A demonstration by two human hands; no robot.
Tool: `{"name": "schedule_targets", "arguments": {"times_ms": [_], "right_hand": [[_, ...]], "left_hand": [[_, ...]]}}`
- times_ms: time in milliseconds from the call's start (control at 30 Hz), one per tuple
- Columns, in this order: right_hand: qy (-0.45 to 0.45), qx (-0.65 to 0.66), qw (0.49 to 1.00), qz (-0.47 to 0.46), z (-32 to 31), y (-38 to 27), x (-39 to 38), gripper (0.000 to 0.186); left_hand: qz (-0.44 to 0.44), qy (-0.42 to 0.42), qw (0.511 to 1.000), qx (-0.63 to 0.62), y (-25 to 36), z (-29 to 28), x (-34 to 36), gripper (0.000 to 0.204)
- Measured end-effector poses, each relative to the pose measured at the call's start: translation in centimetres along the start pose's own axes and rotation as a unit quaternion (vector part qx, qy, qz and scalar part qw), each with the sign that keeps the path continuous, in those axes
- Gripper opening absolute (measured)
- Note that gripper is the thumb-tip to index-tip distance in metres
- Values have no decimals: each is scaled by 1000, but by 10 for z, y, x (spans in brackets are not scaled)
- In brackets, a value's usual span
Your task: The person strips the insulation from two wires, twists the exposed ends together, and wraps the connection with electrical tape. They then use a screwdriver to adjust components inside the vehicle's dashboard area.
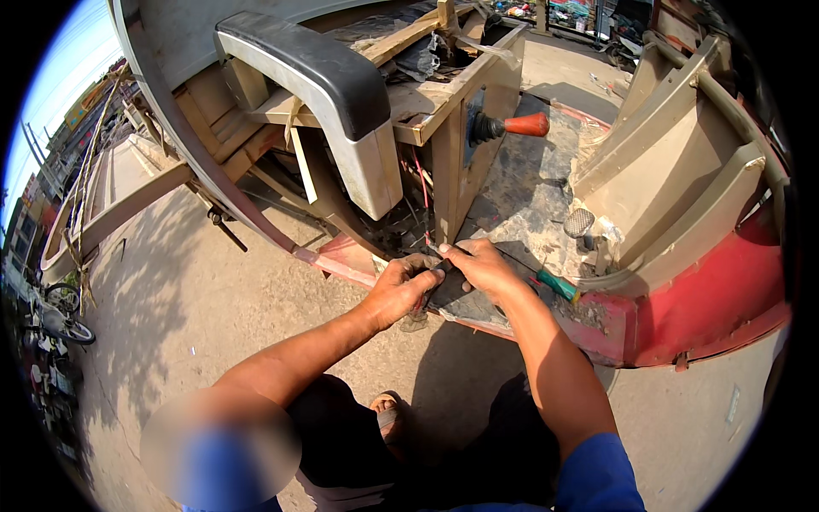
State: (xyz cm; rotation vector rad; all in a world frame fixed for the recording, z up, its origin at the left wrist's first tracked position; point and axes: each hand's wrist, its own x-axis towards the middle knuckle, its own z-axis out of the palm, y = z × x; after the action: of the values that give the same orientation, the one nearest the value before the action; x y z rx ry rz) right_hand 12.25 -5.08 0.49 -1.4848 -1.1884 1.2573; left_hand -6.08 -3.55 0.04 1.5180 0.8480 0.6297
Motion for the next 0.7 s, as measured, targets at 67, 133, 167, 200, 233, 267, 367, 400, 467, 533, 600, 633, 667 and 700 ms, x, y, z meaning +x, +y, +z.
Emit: {"name": "schedule_targets", "arguments": {"times_ms": [67,133,167,200,233,267,367,400,467,533,600,633,667,700], "right_hand": [[-4,20,1000,15,2,1,3,31],[14,34,999,6,6,8,7,29],[1,50,999,16,6,7,8,25],[-4,46,999,17,7,10,10,26],[-10,43,999,18,7,13,13,26],[-16,39,999,19,8,15,16,27],[33,-61,996,-54,11,20,16,29],[33,-62,997,-38,11,20,16,30],[35,-65,997,-7,10,19,17,31],[44,-63,997,-30,8,26,22,30],[37,-42,998,-26,5,30,23,28],[21,-24,999,-11,5,18,15,25],[8,-5,1000,5,5,10,10,23],[-3,19,1000,8,6,8,8,23]], "left_hand": [[0,-2,1000,22,-3,0,3,25],[-11,-2,1000,29,-3,-2,3,26],[-21,-2,999,26,-2,-2,3,27],[-32,-2,999,22,-2,-3,2,28],[-33,-1,999,4,-4,-4,2,29],[-34,1,999,-14,-8,-5,3,30],[-43,14,998,-51,-12,-8,5,32],[-47,19,997,-60,-12,-9,6,32],[-49,29,995,-83,-13,-8,9,30],[-61,39,991,-113,-11,-7,11,28],[-83,47,984,-149,-6,-5,11,26],[-88,49,984,-148,-6,-7,10,26],[-92,48,984,-146,-7,-8,10,25],[-96,47,984,-145,-8,-9,10,25]]}}
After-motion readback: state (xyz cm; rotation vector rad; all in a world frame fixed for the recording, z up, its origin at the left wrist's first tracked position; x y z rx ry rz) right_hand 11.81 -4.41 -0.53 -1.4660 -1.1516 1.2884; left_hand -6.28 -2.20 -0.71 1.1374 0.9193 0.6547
